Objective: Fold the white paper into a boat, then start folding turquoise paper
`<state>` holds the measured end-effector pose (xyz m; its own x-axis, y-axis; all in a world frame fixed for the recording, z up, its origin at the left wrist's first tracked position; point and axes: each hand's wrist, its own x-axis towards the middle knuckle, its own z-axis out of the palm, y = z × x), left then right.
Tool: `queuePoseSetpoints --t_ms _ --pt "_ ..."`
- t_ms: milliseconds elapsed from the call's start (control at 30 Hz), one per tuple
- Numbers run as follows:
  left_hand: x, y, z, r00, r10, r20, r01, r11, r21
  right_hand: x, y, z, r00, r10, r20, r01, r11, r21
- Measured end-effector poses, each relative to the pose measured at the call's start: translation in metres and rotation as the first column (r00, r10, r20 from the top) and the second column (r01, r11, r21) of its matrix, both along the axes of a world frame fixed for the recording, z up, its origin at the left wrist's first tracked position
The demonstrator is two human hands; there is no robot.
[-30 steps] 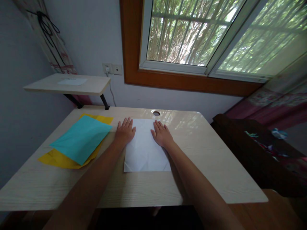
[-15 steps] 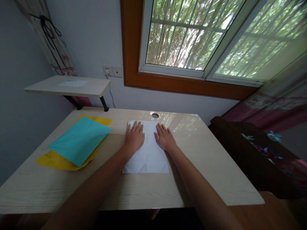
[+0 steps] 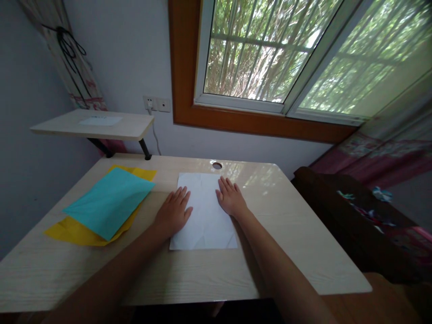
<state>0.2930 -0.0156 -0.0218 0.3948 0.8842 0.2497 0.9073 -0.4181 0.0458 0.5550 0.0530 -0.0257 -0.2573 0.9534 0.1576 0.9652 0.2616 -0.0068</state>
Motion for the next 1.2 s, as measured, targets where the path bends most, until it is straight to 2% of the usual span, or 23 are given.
queuePoseSetpoints --t_ms 100,233,367,500,667,867,1000,1100,1200 --pt "-0.008 -0.003 0.000 1.000 0.006 -0.018 -0.006 1.000 0.003 -0.001 -0.001 0.004 1.000 -0.008 -0.003 0.008 1.000 -0.009" --pt "-0.005 -0.004 0.001 0.999 0.020 -0.027 -0.020 1.000 0.009 -0.014 -0.011 0.020 1.000 0.000 -0.024 0.001 1.000 0.026" --pt "-0.004 -0.004 0.001 0.999 0.032 -0.017 -0.032 0.999 0.009 -0.042 -0.039 0.028 0.979 0.183 -0.091 -0.175 0.981 0.086" --pt "-0.005 -0.005 0.001 1.000 0.031 0.002 -0.031 0.999 0.016 -0.057 -0.072 0.015 0.953 0.279 -0.121 -0.273 0.960 0.064" --pt "-0.004 -0.006 0.002 1.000 0.029 -0.007 -0.028 0.999 0.015 -0.040 -0.091 0.007 0.968 0.225 -0.115 -0.222 0.974 0.041" --pt "-0.005 -0.005 0.003 0.999 0.024 -0.022 -0.024 1.000 0.002 -0.007 -0.096 0.007 0.980 0.191 -0.063 -0.189 0.982 0.029" --pt "-0.003 -0.004 0.002 0.999 0.048 -0.024 -0.048 0.999 -0.006 0.002 -0.098 0.003 0.983 0.175 -0.055 -0.172 0.984 0.046" --pt "0.011 -0.009 0.006 0.997 0.071 -0.022 -0.071 0.997 -0.009 0.003 -0.098 0.001 0.981 0.181 -0.063 -0.177 0.982 0.063" --pt "0.039 -0.018 0.012 1.000 -0.018 0.005 0.018 1.000 -0.017 0.003 -0.097 -0.001 0.981 0.186 -0.062 -0.182 0.981 0.072"
